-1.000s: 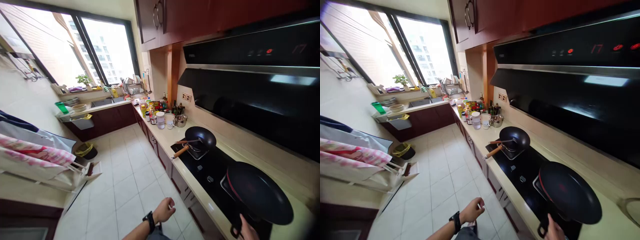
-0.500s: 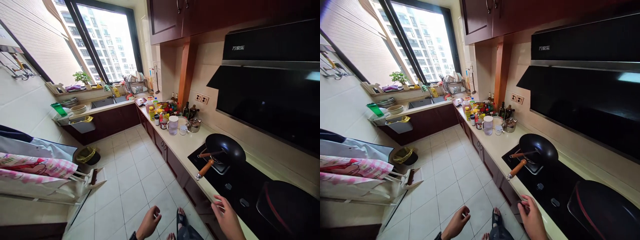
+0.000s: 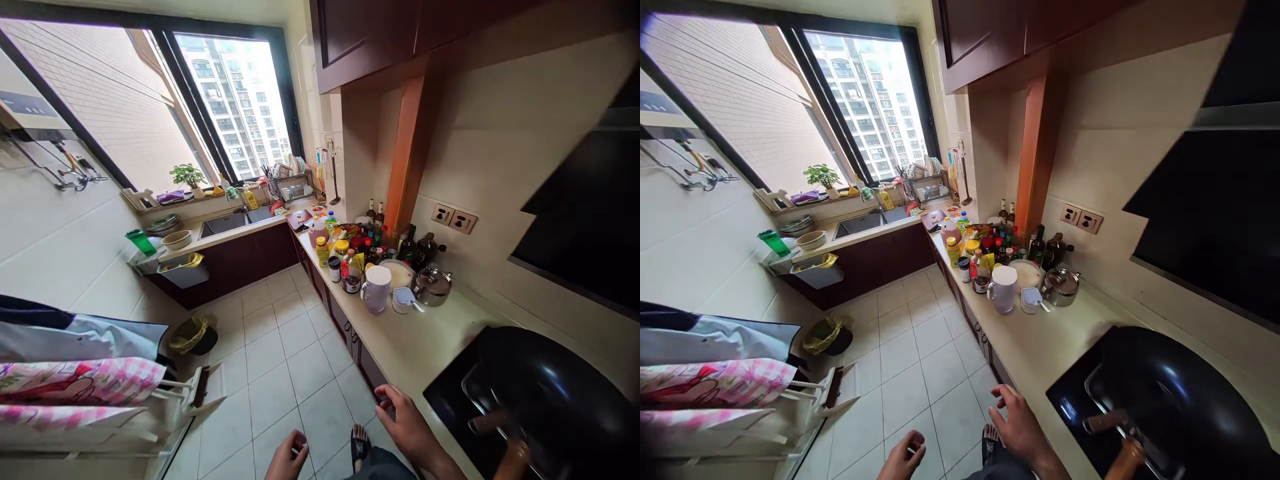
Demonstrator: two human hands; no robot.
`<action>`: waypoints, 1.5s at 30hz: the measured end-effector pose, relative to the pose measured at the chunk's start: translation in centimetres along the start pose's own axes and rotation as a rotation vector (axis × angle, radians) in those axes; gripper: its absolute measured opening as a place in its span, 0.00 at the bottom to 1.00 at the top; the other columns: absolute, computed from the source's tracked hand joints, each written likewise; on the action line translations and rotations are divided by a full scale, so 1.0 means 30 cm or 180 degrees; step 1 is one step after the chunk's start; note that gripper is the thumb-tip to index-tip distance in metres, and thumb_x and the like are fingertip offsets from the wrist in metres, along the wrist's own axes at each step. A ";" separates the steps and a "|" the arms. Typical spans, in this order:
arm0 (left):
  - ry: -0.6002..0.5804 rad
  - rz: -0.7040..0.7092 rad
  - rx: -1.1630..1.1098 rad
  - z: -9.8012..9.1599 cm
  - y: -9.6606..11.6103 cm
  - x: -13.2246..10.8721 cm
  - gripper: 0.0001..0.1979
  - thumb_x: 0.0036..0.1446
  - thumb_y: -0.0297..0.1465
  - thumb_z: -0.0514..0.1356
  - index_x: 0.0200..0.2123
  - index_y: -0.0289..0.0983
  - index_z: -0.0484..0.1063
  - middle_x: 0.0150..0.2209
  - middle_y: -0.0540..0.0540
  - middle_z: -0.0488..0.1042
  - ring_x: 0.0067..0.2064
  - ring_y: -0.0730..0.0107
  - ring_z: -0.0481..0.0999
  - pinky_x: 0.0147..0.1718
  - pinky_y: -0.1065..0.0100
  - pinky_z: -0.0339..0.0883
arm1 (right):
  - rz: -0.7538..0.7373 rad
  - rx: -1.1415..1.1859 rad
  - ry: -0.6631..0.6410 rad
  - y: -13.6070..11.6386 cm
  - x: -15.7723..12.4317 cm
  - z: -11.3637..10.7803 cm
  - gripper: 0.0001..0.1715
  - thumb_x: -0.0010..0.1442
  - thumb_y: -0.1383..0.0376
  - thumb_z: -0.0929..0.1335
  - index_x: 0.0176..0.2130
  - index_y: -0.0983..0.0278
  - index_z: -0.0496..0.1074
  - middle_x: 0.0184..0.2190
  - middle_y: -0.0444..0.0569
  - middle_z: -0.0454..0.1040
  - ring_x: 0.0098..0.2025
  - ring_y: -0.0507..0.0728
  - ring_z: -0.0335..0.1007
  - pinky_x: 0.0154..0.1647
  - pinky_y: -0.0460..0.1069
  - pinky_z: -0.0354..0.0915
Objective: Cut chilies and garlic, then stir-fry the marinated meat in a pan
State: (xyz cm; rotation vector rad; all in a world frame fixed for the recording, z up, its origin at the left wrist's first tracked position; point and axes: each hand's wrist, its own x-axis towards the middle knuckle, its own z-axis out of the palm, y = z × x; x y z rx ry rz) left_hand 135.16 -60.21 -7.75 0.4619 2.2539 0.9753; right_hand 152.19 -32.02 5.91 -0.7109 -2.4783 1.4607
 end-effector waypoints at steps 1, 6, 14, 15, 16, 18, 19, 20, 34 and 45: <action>0.0023 0.0034 -0.0046 -0.027 0.036 0.044 0.27 0.46 0.59 0.59 0.34 0.41 0.69 0.34 0.46 0.74 0.35 0.63 0.75 0.37 0.65 0.69 | -0.0009 0.0003 -0.0035 -0.017 0.054 -0.013 0.15 0.58 0.57 0.68 0.44 0.58 0.76 0.45 0.50 0.79 0.43 0.60 0.76 0.48 0.52 0.69; 0.0032 0.0135 -0.0161 -0.109 0.178 0.268 0.35 0.47 0.65 0.53 0.38 0.38 0.71 0.36 0.43 0.76 0.36 0.62 0.76 0.39 0.63 0.70 | 0.0178 -0.0088 0.0068 -0.044 0.248 -0.075 0.16 0.59 0.57 0.68 0.46 0.57 0.77 0.46 0.50 0.79 0.44 0.59 0.76 0.48 0.51 0.69; -0.0639 0.0557 -0.0306 -0.163 0.360 0.732 0.28 0.53 0.57 0.58 0.40 0.38 0.71 0.39 0.41 0.77 0.38 0.60 0.76 0.40 0.61 0.71 | 0.0735 0.0105 0.0672 -0.019 0.421 -0.070 0.18 0.61 0.53 0.68 0.45 0.60 0.77 0.41 0.51 0.80 0.41 0.59 0.76 0.47 0.52 0.71; -0.0706 0.0652 -0.0339 -0.175 0.400 0.801 0.27 0.53 0.56 0.59 0.41 0.38 0.71 0.41 0.41 0.76 0.39 0.60 0.76 0.41 0.61 0.71 | 0.0724 0.0081 0.0846 -0.049 0.464 -0.080 0.18 0.62 0.53 0.67 0.46 0.61 0.77 0.40 0.52 0.80 0.41 0.59 0.76 0.47 0.51 0.71; -0.0798 0.0750 -0.0367 -0.187 0.446 0.869 0.26 0.54 0.55 0.60 0.42 0.37 0.71 0.42 0.41 0.76 0.40 0.61 0.76 0.42 0.61 0.71 | 0.0665 -0.0021 0.1063 -0.089 0.520 -0.098 0.18 0.64 0.53 0.67 0.46 0.61 0.76 0.40 0.52 0.80 0.41 0.59 0.76 0.47 0.52 0.71; -0.1046 0.0948 -0.0423 -0.207 0.550 0.992 0.24 0.55 0.52 0.61 0.43 0.37 0.71 0.44 0.40 0.75 0.41 0.63 0.76 0.42 0.63 0.71 | 0.0462 -0.0512 0.1516 -0.183 0.672 -0.158 0.19 0.65 0.54 0.66 0.50 0.62 0.74 0.43 0.54 0.79 0.46 0.60 0.74 0.51 0.54 0.70; -0.1214 0.1044 -0.0440 -0.214 0.604 1.042 0.23 0.56 0.50 0.62 0.44 0.36 0.71 0.46 0.39 0.74 0.41 0.64 0.76 0.42 0.64 0.71 | 0.0324 -0.0853 0.1762 -0.231 0.768 -0.196 0.19 0.65 0.54 0.66 0.51 0.63 0.73 0.46 0.55 0.77 0.49 0.61 0.73 0.54 0.56 0.69; -0.1393 0.1150 -0.0441 -0.219 0.656 1.084 0.22 0.57 0.48 0.62 0.44 0.36 0.71 0.47 0.38 0.73 0.41 0.65 0.76 0.41 0.64 0.71 | 0.0297 -0.1183 0.1919 -0.273 0.875 -0.236 0.23 0.64 0.55 0.68 0.54 0.64 0.71 0.52 0.58 0.75 0.55 0.63 0.70 0.59 0.58 0.66; -0.2886 0.1627 0.0079 -0.273 0.837 1.163 0.09 0.59 0.32 0.59 0.42 0.36 0.69 0.47 0.41 0.72 0.39 0.67 0.76 0.42 0.63 0.72 | 0.2263 -0.2769 -0.0011 -0.272 1.557 -0.332 0.31 0.48 0.62 0.78 0.50 0.67 0.71 0.48 0.61 0.78 0.48 0.67 0.76 0.44 0.53 0.68; -0.3027 0.2189 -0.0106 -0.380 1.048 1.152 0.08 0.63 0.34 0.57 0.43 0.37 0.70 0.44 0.42 0.72 0.40 0.66 0.77 0.41 0.64 0.72 | 0.1779 -0.2748 0.0990 -0.550 1.414 -0.556 0.24 0.45 0.56 0.75 0.41 0.63 0.73 0.40 0.52 0.78 0.40 0.59 0.73 0.34 0.48 0.60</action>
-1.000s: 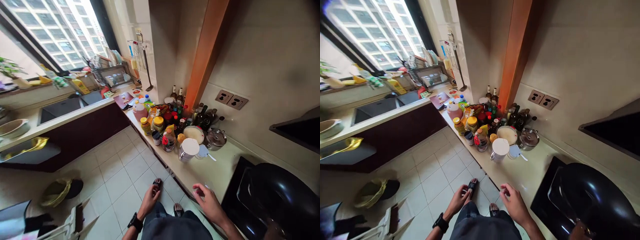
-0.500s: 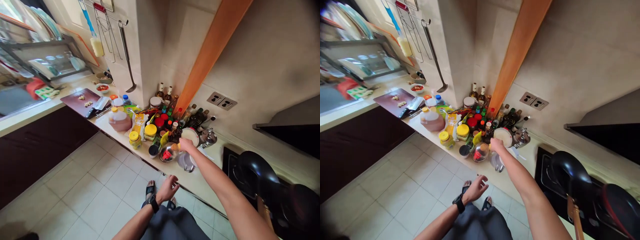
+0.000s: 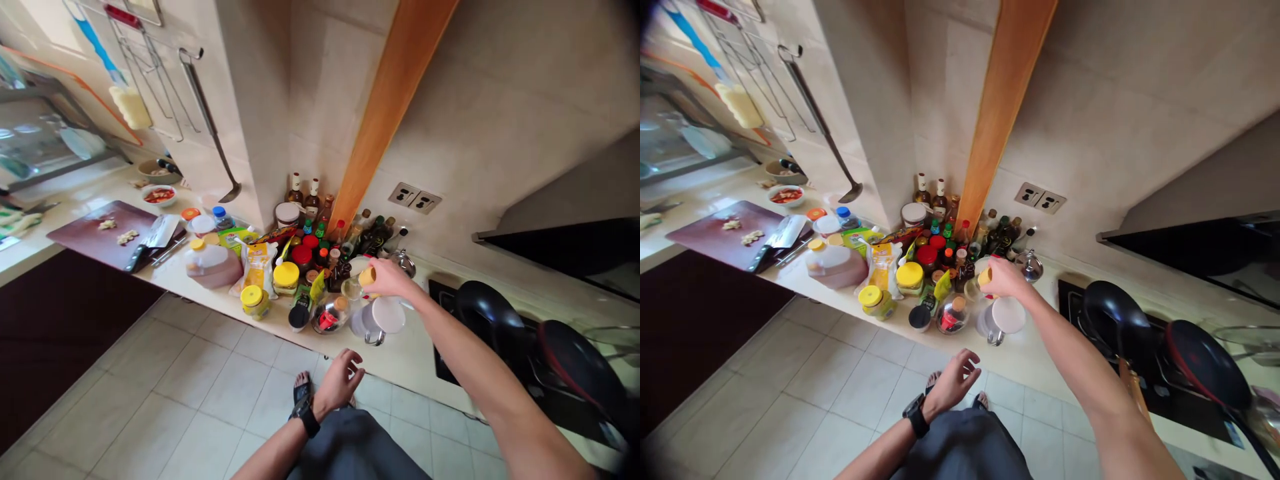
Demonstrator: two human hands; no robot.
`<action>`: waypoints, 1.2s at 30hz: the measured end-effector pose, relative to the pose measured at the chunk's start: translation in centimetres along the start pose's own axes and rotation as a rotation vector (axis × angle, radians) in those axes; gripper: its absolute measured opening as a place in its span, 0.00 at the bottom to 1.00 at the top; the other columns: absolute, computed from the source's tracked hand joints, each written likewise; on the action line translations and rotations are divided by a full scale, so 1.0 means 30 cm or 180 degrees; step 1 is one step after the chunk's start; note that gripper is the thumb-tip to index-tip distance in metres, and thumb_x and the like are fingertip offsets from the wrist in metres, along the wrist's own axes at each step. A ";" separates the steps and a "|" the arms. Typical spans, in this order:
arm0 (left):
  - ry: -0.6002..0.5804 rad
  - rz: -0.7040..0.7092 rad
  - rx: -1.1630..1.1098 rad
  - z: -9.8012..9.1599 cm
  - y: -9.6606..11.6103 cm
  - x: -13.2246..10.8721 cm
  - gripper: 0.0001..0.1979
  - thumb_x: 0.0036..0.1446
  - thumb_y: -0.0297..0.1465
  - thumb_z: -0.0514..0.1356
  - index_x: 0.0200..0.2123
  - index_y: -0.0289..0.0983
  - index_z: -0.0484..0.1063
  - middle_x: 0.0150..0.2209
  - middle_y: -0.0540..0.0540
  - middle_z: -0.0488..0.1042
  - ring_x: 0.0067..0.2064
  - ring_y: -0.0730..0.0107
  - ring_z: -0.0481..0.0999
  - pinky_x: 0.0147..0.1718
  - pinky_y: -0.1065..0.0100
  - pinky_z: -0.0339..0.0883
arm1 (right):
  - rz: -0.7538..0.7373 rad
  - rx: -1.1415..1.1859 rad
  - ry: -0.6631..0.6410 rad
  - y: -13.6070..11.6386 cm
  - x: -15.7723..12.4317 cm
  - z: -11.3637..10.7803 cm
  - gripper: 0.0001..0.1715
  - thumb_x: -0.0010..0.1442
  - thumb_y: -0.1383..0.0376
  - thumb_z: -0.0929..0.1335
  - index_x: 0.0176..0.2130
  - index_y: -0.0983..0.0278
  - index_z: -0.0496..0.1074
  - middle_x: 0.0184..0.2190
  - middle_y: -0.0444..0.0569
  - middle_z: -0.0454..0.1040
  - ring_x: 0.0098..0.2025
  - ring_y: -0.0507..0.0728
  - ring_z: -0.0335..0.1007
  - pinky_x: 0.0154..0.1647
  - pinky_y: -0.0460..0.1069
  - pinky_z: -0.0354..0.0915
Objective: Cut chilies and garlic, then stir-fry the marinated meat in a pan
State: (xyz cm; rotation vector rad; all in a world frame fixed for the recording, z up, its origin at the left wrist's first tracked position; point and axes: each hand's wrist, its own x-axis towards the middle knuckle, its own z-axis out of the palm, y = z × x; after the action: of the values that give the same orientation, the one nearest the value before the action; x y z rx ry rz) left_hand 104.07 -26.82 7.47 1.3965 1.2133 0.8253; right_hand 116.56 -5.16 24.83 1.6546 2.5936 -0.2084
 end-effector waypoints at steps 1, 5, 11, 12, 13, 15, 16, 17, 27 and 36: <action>0.0077 0.0218 0.0027 -0.009 0.046 0.002 0.08 0.63 0.34 0.57 0.44 0.38 0.70 0.44 0.42 0.72 0.41 0.66 0.77 0.42 0.64 0.72 | 0.0001 0.0087 0.0206 0.010 -0.042 -0.067 0.24 0.44 0.56 0.75 0.41 0.62 0.72 0.38 0.50 0.77 0.38 0.58 0.72 0.34 0.47 0.59; 0.0876 0.1300 0.0465 -0.058 0.270 0.042 0.14 0.63 0.32 0.60 0.51 0.39 0.66 0.52 0.38 0.70 0.53 0.59 0.73 0.53 0.57 0.70 | 0.0052 0.0417 0.0765 0.018 -0.257 -0.317 0.24 0.46 0.57 0.74 0.43 0.60 0.72 0.38 0.46 0.77 0.36 0.55 0.69 0.35 0.47 0.59; 0.1643 0.2102 0.1376 -0.051 0.531 0.137 0.43 0.51 0.40 0.71 0.64 0.37 0.56 0.61 0.32 0.66 0.63 0.45 0.66 0.62 0.43 0.60 | 0.0380 0.0920 0.1060 -0.011 -0.605 -0.422 0.45 0.44 0.59 0.76 0.61 0.56 0.65 0.44 0.49 0.76 0.38 0.58 0.71 0.37 0.50 0.62; 0.1488 0.2202 0.1453 -0.023 0.538 0.137 0.42 0.50 0.40 0.71 0.63 0.37 0.58 0.58 0.33 0.70 0.61 0.45 0.69 0.62 0.43 0.60 | 0.0453 0.1079 0.1065 -0.009 -0.657 -0.396 0.47 0.44 0.60 0.76 0.62 0.56 0.64 0.44 0.49 0.76 0.39 0.59 0.71 0.38 0.50 0.63; 0.1317 0.2272 0.1492 0.013 0.533 0.129 0.40 0.49 0.39 0.71 0.62 0.37 0.60 0.55 0.35 0.73 0.58 0.46 0.72 0.61 0.43 0.61 | 0.0527 0.1265 0.1075 -0.003 -0.708 -0.360 0.48 0.44 0.61 0.77 0.62 0.55 0.64 0.45 0.49 0.76 0.40 0.59 0.71 0.39 0.51 0.64; 0.1016 0.2272 0.1463 0.096 0.494 0.096 0.36 0.48 0.38 0.70 0.58 0.36 0.64 0.50 0.37 0.77 0.53 0.48 0.76 0.57 0.45 0.67 | 0.0657 0.1746 0.1148 0.021 -0.809 -0.258 0.47 0.45 0.60 0.77 0.63 0.55 0.63 0.45 0.50 0.76 0.42 0.60 0.72 0.42 0.52 0.66; 0.0908 0.2189 0.1414 0.139 0.465 0.075 0.34 0.48 0.38 0.70 0.57 0.36 0.65 0.48 0.37 0.77 0.51 0.49 0.77 0.54 0.47 0.70 | 0.0682 0.2056 0.1211 0.039 -0.860 -0.196 0.48 0.47 0.59 0.77 0.63 0.55 0.63 0.47 0.51 0.75 0.43 0.61 0.72 0.43 0.53 0.66; 0.0807 0.2072 0.1366 0.182 0.436 0.056 0.33 0.48 0.38 0.69 0.57 0.36 0.66 0.48 0.37 0.78 0.49 0.49 0.78 0.50 0.49 0.72 | 0.0665 0.2415 0.1271 0.059 -0.913 -0.129 0.48 0.48 0.57 0.77 0.64 0.55 0.61 0.49 0.51 0.74 0.45 0.61 0.72 0.45 0.54 0.67; -0.0233 0.1674 0.1309 0.712 0.391 -0.044 0.32 0.46 0.38 0.68 0.56 0.37 0.69 0.48 0.36 0.79 0.50 0.44 0.77 0.48 0.48 0.73 | 0.1283 0.4366 0.2251 0.242 -1.493 0.384 0.29 0.70 0.44 0.56 0.36 0.61 0.70 0.33 0.49 0.70 0.38 0.57 0.66 0.44 0.53 0.64; -0.1419 0.1553 0.1157 1.536 0.370 -0.195 0.38 0.46 0.36 0.72 0.61 0.41 0.66 0.58 0.36 0.74 0.59 0.42 0.72 0.60 0.45 0.64 | 0.2475 0.5483 0.3318 0.634 -2.103 0.578 0.37 0.65 0.36 0.58 0.22 0.61 0.64 0.20 0.43 0.59 0.27 0.55 0.56 0.34 0.52 0.58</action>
State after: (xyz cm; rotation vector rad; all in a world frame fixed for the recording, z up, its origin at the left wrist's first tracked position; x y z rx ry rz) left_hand 148.60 -43.93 9.80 2.0936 0.7008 0.5774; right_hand 160.05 -56.42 13.76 3.7426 1.2585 -2.5360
